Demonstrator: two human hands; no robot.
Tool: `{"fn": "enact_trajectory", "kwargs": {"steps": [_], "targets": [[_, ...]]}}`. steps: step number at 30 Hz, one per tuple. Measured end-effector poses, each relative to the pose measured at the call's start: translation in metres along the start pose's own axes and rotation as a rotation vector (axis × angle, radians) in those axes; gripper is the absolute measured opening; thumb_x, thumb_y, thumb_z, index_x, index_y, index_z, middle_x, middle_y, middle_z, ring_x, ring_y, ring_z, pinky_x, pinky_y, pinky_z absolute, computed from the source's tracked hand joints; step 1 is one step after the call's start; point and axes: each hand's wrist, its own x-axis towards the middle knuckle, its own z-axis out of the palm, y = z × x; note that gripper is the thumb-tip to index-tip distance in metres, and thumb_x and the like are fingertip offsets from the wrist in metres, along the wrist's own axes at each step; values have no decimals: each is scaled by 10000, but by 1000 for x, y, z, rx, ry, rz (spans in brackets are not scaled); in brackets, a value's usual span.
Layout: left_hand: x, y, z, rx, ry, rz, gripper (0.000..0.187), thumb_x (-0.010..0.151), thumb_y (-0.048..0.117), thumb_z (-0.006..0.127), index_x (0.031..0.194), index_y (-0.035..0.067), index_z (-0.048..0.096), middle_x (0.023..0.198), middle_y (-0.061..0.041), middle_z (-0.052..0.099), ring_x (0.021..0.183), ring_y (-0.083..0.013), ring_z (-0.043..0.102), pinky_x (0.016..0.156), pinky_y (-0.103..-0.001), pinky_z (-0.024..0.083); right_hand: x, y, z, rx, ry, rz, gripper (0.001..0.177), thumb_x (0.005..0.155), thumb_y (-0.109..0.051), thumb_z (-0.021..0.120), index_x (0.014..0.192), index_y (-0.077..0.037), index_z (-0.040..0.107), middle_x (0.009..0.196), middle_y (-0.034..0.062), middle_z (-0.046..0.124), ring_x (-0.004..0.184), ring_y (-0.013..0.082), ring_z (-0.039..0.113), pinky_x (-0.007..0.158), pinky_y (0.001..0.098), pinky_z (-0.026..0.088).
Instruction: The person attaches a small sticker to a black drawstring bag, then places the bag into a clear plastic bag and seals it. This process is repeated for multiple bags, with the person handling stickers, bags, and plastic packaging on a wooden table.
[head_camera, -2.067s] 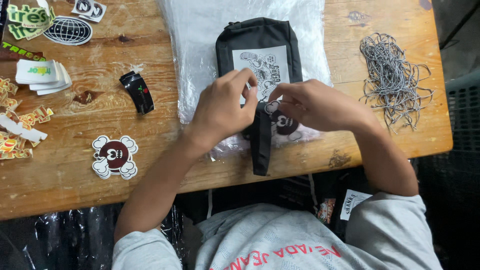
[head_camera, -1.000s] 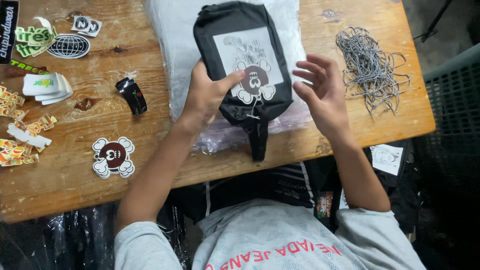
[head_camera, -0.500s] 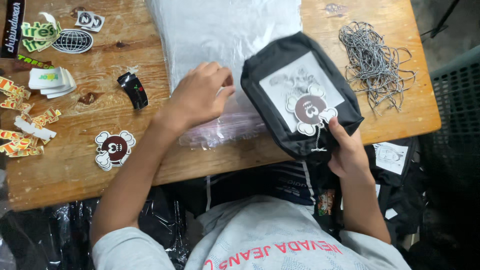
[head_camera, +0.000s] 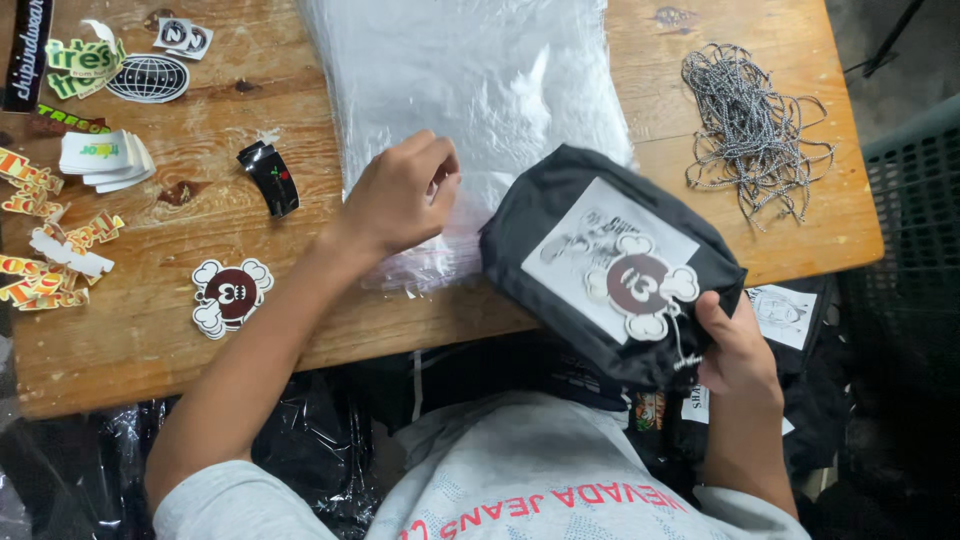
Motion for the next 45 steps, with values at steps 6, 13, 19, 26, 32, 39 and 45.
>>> {"fn": "enact_trajectory", "kwargs": {"steps": [6,13,19,26,32,39,45], "targets": [[13,43,6,39,202,84,93,894,21,649,874,77,578,722,0,490,507,-145,599,463,-252,507,-17,6,26,101,25,88,526,944,-316,662,1318,32,540,988,217,693,811,259,725,638,453,628],[8,61,12,318,172,177,44,920,55,643,901,66,606,752,-28,479,487,-198,604,425,-304,538,2,-14,76,117,61,7,483,970,-345,626,1277,22,561,986,162,679,854,235,707,756,449,630],[12,60,4,364,173,131,32,944,58,646,916,56,632,759,-28,493,489,-172,599,408,-290,535,16,-18,84,165,81,-27,441,1007,-309,585,1294,24,555,999,170,673,898,266,728,792,482,631],[8,67,15,368,145,165,44,948,63,633,943,106,638,782,6,453,512,-153,578,417,-299,540,36,-10,110,158,23,-68,399,987,-237,617,1289,16,550,1074,170,684,999,286,714,862,521,617],[6,100,-3,214,160,127,43,956,66,652,927,82,625,778,-3,460,535,-197,607,419,-329,541,73,16,107,214,-125,-60,341,959,-88,655,1271,9,557,1070,192,705,994,314,731,860,538,615],[-1,124,-15,166,261,172,87,996,65,601,923,111,596,801,20,411,565,-194,594,462,-323,555,132,48,112,234,-267,-119,130,986,-15,628,1101,-12,567,867,100,659,758,181,696,709,388,626],[-11,125,-23,126,254,229,136,938,-4,641,911,118,588,815,15,404,597,-210,607,492,-326,570,155,31,146,79,-362,-133,239,976,-286,571,1094,-85,625,962,33,668,856,127,646,778,311,564]]}}
